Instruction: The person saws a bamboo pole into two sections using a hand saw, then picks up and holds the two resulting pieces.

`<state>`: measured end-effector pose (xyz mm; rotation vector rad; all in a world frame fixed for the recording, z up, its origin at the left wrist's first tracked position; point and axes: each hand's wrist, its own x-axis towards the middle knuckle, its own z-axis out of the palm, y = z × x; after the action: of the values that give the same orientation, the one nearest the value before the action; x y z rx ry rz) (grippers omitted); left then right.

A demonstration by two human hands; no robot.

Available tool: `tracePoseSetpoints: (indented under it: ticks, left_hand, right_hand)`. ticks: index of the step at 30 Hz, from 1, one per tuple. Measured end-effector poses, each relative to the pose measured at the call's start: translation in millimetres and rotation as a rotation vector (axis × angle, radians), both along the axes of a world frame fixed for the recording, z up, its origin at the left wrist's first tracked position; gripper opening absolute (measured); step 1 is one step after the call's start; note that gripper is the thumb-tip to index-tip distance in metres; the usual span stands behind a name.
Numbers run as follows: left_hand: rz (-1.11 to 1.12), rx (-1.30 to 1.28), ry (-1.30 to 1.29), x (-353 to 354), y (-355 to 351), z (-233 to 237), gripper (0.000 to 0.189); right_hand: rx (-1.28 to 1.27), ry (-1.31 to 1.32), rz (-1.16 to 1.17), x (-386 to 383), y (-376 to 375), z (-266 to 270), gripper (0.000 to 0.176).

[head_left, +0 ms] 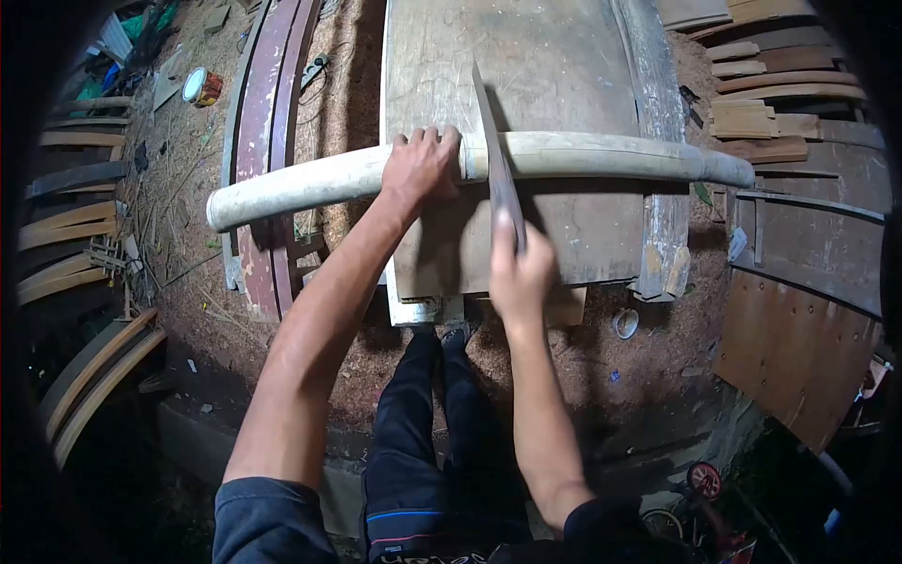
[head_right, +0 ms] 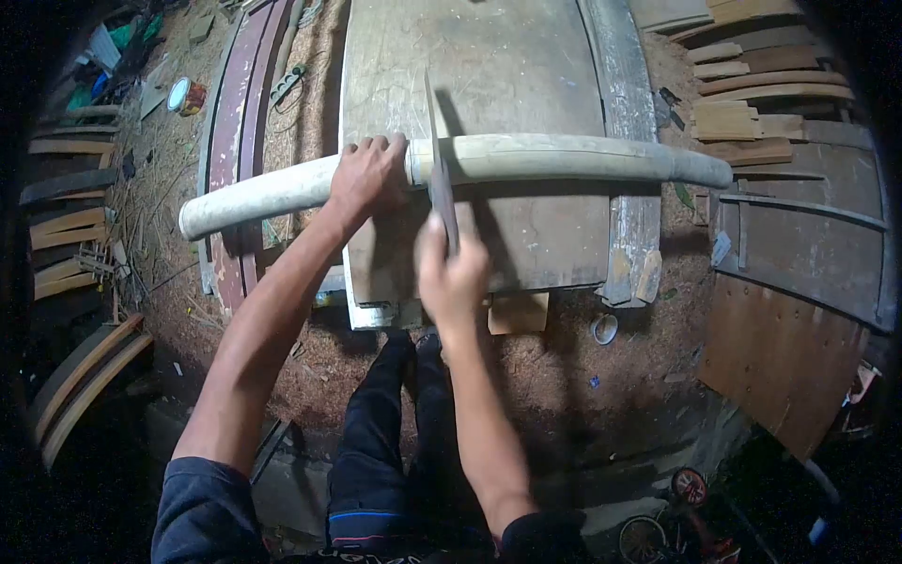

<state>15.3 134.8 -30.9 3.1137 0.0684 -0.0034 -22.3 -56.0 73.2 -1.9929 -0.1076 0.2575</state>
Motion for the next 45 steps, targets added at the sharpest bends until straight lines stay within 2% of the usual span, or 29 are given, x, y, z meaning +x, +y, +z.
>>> tracePoseSetpoints:
  ticks: [1, 3, 5, 6, 7, 10, 11, 13, 14, 15, 17, 18, 20, 21, 23, 27, 32, 34, 37, 40, 45]
  left_hand:
    - [0.003, 0.008, 0.022, 0.8, 0.6, -3.6, 0.069]
    - [0.023, 0.032, 0.051, 8.4, 6.2, -15.4, 0.082]
    - [0.017, 0.065, -0.037, 0.8, 4.1, -18.3, 0.083]
    - [0.006, 0.079, -0.083, -2.2, 0.2, -18.1, 0.083]
    - [-0.008, 0.210, -0.201, -4.3, 1.7, -36.3, 0.088]
    - [-0.041, -0.064, 0.146, 9.6, 13.8, 3.6, 0.058]
    - [-0.007, -0.143, 0.215, 14.3, 12.6, 15.7, 0.070]
    - [0.001, -0.030, -0.028, 16.6, 13.9, -15.6, 0.074]
    - [0.002, 0.019, -0.119, 5.6, 3.4, -4.0, 0.076]
    - [0.000, -0.093, 0.097, 8.6, 6.7, 10.2, 0.071]
    - [0.001, -0.102, 0.116, 4.4, 5.1, 15.3, 0.074]
    - [-0.002, -0.105, 0.121, 4.8, 3.9, 17.2, 0.075]
    - [-0.035, -0.044, -0.026, -1.1, 4.2, 1.3, 0.081]
    - [-0.056, -0.026, -0.093, -7.2, 1.7, -6.2, 0.084]
    - [-0.093, -0.033, -0.102, -2.1, 9.7, -4.7, 0.086]
    - [-0.079, -0.159, 0.014, -1.2, 1.2, 17.7, 0.089]
    - [-0.026, -0.201, 0.248, 17.3, 1.6, 31.5, 0.088]
    - [-0.060, -0.188, 0.174, 17.1, 0.7, 20.6, 0.083]
    - [-0.092, -0.132, 0.147, 16.1, -0.1, 18.8, 0.082]
    - [-0.094, -0.096, 0.213, 16.8, -1.1, 23.1, 0.088]
    - [-0.017, -0.134, 0.261, 18.9, -8.6, 27.0, 0.085]
  right_hand:
    - [0.088, -0.056, 0.001, -30.6, -21.9, -11.2, 0.041]
    - [0.127, 0.008, -0.076, -81.3, -39.0, 20.4, 0.039]
    - [0.127, 0.026, -0.082, -70.0, -34.9, 19.9, 0.039]
    - [0.104, -0.035, -0.058, -33.0, -17.7, 9.6, 0.039]
    - [0.048, -0.024, -0.011, 2.8, -3.1, -12.4, 0.040]
    - [0.030, -0.084, 0.018, -9.4, -1.2, 2.0, 0.040]
    - [0.094, 0.065, -0.028, -41.2, -25.0, 11.2, 0.042]
    - [0.198, -0.017, -0.120, -70.7, -35.7, 22.8, 0.038]
    - [0.186, -0.010, -0.100, -69.9, -36.3, 18.7, 0.039]
    - [0.175, -0.003, -0.079, -68.8, -36.7, 14.6, 0.039]
    - [0.098, -0.043, 0.007, -13.5, -16.5, -15.4, 0.044]
    - [0.086, 0.067, -0.009, 9.5, -1.5, -12.3, 0.046]
    - [0.056, -0.026, -0.017, 3.5, 6.4, -20.2, 0.046]
    - [0.121, -0.002, -0.033, -7.6, -3.5, -17.6, 0.045]
    - [0.151, 0.009, -0.071, -45.5, -25.8, -20.7, 0.041]
    - [0.264, 0.103, -0.096, -59.3, -40.9, -22.6, 0.035]
    - [0.226, 0.129, -0.055, -50.0, -45.3, -25.7, 0.034]
    - [0.209, 0.175, -0.042, -49.9, -48.9, -23.4, 0.034]
    - [0.393, 0.247, -0.082, -53.2, -49.2, -16.0, 0.034]
    - [0.385, 0.255, -0.004, -55.6, -45.1, -7.3, 0.035]
    - [0.444, 0.340, -0.089, -59.1, -43.2, -11.6, 0.035]
